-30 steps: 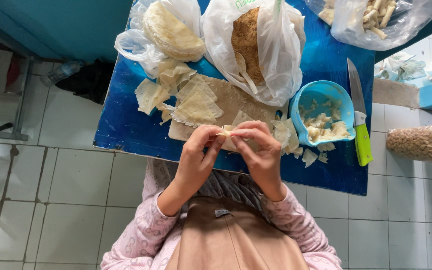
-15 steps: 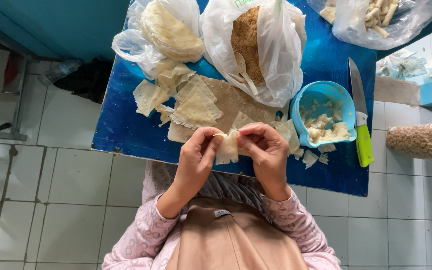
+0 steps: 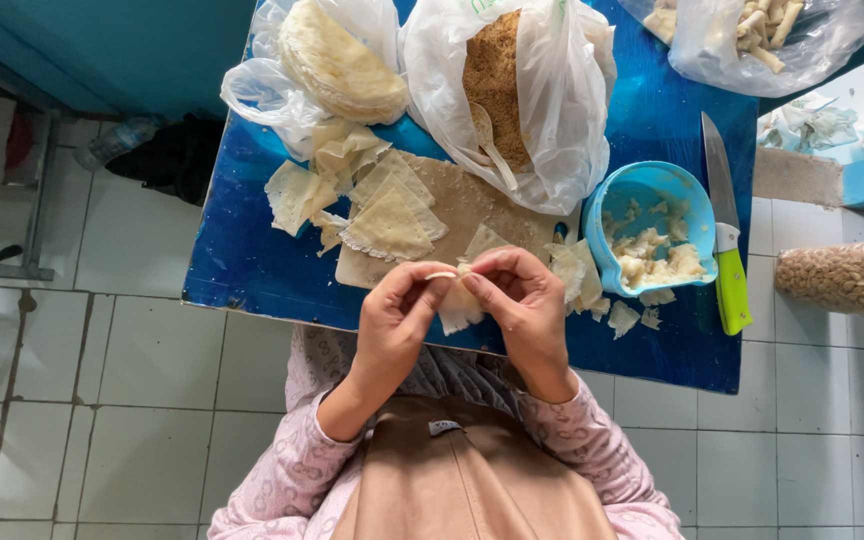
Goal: The person sits at a blue table and wraps spring rolls: they take thin square wrappers, spoon brown filling from a plastic bag onto a wrapper, fold the wrapper over the filling, and place the finished roll into a plastic bag. They also cut a stack of wrappers into smaller pieces with a knife on the cutting board.
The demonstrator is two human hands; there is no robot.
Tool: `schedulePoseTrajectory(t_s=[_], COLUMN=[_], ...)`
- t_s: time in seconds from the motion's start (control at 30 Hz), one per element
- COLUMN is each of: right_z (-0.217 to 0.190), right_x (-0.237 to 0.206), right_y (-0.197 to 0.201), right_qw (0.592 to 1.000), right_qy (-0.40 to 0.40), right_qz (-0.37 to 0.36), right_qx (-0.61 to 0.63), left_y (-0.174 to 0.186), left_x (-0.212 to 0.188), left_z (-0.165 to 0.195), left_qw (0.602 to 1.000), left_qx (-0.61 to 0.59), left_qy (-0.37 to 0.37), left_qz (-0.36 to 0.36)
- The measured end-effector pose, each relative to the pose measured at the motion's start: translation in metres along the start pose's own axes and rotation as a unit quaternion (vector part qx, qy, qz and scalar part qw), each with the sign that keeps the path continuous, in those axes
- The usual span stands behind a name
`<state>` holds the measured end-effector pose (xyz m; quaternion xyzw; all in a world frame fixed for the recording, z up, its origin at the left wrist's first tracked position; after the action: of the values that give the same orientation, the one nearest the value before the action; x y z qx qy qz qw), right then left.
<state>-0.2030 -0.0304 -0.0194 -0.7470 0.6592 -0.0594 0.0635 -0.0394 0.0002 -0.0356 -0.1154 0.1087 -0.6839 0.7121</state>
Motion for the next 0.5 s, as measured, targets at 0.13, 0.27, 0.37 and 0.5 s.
schedulePoseTrajectory(t_s=[0.13, 0.27, 0.37, 0.5], right_z=[0.001, -0.011, -0.027, -0.046], right_x=[0.001, -0.005, -0.008, -0.010], right_y=[0.005, -0.004, -0.012, -0.012], right_qw=[0.998, 0.989, 0.975, 0.926], right_qy=[-0.015, 0.092, 0.144, 0.190], right_qz=[-0.019, 0.049, 0.012, -0.051], right_qx=[0.052, -0.108, -0.171, -0.323], left_y=[0.003, -0.001, -0.005, -0.004], left_x=[0.002, 0.005, 0.008, 0.004], left_z=[-0.002, -0.003, -0.003, 0.010], left_qw=[0.999, 0.990, 0.992, 0.998], left_qx=[-0.051, -0.118, -0.100, 0.043], left_qy=[0.016, 0.045, 0.064, 0.009], left_qz=[-0.006, -0.064, -0.040, -0.037])
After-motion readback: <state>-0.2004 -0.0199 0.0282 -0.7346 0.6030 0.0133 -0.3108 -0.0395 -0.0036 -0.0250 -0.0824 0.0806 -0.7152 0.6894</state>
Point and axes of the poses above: each hand's wrist, its own x-axis towards the middle knuckle, its own y-axis out of the back of the hand, z = x × y, the point moved 2 cm from there along x, towards the middle knuckle, and after that the axes turned 2 degrees about -x, right-handed, at the moved point
